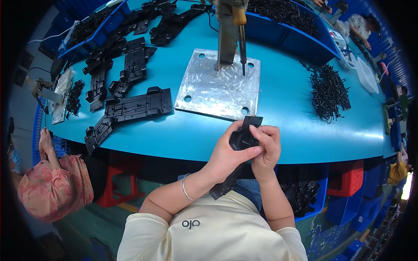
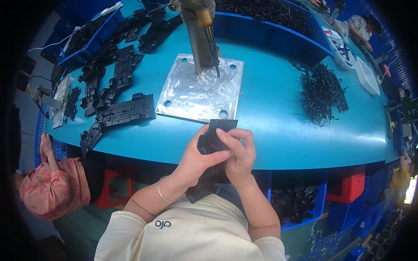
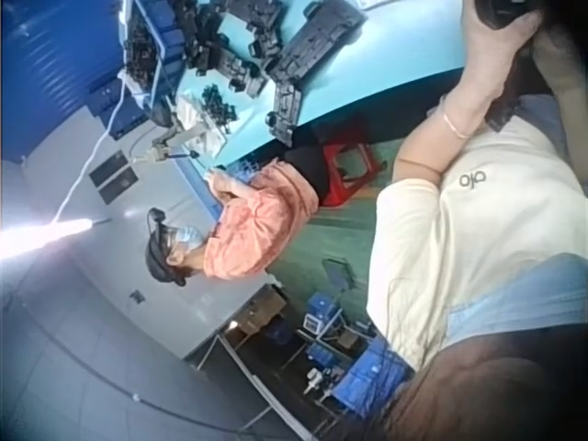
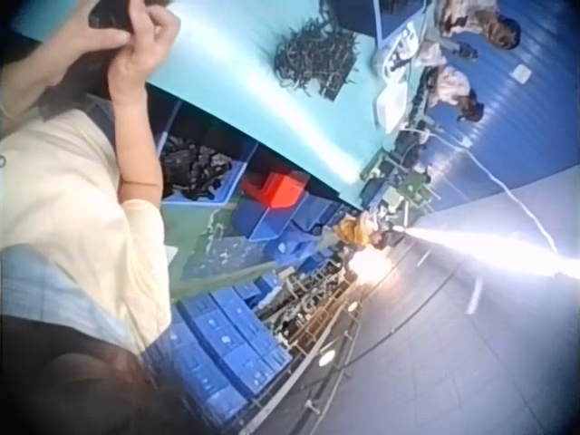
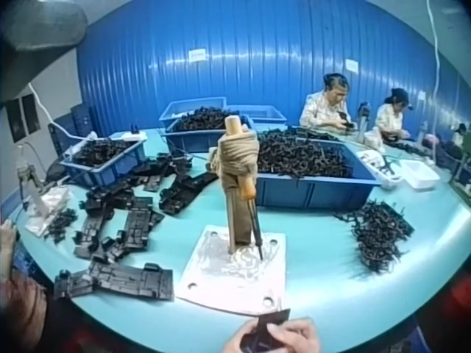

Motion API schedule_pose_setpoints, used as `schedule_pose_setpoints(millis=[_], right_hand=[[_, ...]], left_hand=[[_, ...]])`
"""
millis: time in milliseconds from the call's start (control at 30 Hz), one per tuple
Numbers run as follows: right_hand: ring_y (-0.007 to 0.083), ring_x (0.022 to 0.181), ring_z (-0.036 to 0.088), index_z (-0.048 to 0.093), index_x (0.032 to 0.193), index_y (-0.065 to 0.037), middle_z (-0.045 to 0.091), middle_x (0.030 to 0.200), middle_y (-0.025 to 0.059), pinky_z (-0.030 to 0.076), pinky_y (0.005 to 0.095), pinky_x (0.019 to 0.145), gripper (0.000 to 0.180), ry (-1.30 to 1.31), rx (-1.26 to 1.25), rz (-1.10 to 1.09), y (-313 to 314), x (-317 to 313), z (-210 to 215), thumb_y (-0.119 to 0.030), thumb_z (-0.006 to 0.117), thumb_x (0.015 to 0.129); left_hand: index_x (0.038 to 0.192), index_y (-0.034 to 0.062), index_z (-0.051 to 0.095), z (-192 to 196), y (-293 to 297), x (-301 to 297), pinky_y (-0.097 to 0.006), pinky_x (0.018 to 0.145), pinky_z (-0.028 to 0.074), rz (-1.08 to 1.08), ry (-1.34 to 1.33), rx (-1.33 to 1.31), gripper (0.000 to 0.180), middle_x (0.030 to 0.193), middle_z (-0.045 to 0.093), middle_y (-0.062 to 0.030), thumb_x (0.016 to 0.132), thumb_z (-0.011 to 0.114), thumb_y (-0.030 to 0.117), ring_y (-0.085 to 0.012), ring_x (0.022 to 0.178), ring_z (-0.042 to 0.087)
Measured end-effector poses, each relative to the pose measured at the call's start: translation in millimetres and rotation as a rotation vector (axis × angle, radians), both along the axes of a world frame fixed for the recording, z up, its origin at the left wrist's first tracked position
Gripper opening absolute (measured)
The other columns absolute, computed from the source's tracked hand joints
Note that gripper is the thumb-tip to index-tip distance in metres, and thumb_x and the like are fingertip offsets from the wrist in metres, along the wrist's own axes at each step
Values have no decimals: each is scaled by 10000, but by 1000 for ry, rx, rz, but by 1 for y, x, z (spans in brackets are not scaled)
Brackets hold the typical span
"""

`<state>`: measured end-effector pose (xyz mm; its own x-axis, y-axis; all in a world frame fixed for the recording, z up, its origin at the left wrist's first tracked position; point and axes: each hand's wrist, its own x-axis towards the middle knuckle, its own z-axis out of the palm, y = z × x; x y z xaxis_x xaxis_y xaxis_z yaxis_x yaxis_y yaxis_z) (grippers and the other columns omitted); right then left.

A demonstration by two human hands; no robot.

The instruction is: Assembling black plastic toy car chassis components using a stationary power screwdriver at a factory workbench.

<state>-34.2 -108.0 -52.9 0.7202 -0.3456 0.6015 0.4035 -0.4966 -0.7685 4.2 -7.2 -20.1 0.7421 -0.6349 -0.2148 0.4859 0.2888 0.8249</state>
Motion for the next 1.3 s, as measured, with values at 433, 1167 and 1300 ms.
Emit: schedule_pose_setpoints(millis=[433,1167,1300], right_hand=[[152,698,447,571,902,-77,446,784,66,367,218,588,280,-10,57,-61,4,0,-1,55,490,669],[71,673,427,491,813,-16,428,776,5,352,189,586,61,351,708,299,-21,-19,8,-47,499,761],[69,670,423,500,799,-15,421,765,2,349,186,582,47,359,733,360,-21,-16,9,-27,505,754]], left_hand=[[1017,42,423,-3,-4,0,-216,705,397,7,-62,13,390,884,505,-25,675,606,11,-88,825,479],[977,-7,438,4,-3,14,-212,588,450,22,112,-63,287,789,541,-55,715,549,32,-91,677,526],[979,-4,438,8,-4,14,-206,609,447,40,86,-87,293,808,542,-51,713,556,35,-85,692,523]])
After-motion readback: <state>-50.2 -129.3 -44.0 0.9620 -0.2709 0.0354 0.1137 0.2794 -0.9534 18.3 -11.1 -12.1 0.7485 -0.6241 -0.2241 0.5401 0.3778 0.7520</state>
